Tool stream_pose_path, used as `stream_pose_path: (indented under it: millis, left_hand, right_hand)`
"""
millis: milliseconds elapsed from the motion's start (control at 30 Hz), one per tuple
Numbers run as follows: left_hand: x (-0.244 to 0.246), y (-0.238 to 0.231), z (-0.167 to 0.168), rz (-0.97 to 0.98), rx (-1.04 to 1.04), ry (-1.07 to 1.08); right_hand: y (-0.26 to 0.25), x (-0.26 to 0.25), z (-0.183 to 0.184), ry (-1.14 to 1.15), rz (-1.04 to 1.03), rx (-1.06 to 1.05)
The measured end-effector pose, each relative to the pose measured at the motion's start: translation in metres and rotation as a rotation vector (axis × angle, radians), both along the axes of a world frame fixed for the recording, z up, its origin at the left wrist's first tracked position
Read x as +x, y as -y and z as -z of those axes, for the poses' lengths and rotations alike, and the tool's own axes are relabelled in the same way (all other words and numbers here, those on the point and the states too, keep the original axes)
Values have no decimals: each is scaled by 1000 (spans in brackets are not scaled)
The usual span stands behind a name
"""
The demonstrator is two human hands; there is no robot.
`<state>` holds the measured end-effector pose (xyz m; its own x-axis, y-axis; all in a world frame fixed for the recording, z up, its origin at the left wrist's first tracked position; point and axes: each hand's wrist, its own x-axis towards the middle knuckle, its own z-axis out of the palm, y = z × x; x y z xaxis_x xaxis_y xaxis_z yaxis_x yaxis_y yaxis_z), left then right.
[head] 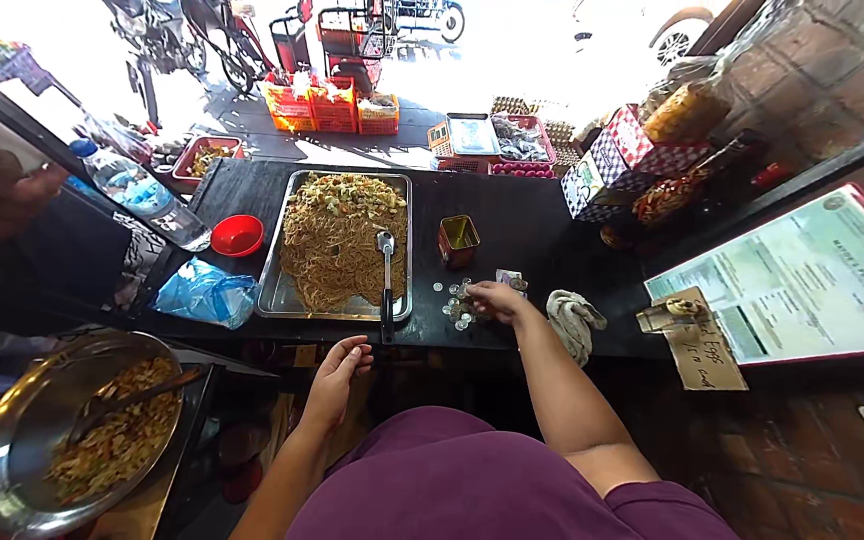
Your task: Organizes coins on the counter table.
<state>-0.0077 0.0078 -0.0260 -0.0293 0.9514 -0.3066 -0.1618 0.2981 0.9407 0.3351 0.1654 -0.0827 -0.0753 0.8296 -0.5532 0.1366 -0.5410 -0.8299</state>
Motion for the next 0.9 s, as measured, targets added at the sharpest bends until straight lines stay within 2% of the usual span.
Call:
stream_pose_path:
  millis: [67, 100, 167, 200, 267, 333, 433, 500, 567, 633, 733, 867, 900]
  left_hand:
    - [-2, -1, 1, 3, 4, -3]
    - [-2, -2, 1, 5, 0, -5]
    - [0, -4, 3, 14, -8, -13]
    - [2, -5, 3, 20, -11, -15]
    - [6, -7, 5, 43, -17, -22]
    - [11, -8, 6, 63, -23, -28]
    - [18, -8, 5, 96, -24, -44]
    - [19, -7, 4, 107, -27, -47]
    - [19, -6, 4, 107, -31, -52]
    - [17, -5, 6, 97, -23, -59]
    - [13, -3, 9, 77, -31, -58]
    - [11, -3, 9, 63, -39, -59]
    - [12, -3, 10, 61, -38, -58]
  right_hand:
    - [7, 14, -5, -401, 171, 6]
    - [9, 20, -7, -504, 236, 7]
    - [9, 27, -8, -521, 310, -2]
    - [7, 28, -8, -455, 314, -14]
    - [0, 21, -7, -179, 220, 7]
    - [-8, 9, -2, 189, 56, 113]
    - [-23, -4, 6, 571, -158, 322]
    - [-27, -12, 6, 734, -295, 356]
    - [-28, -12, 11, 777, -367, 385]
    - [-27, -7, 16, 710, -352, 404]
    - [-19, 6, 15, 452, -223, 262]
    - [2, 26, 5, -301, 115, -10]
    - [5, 30, 3, -369, 148, -64]
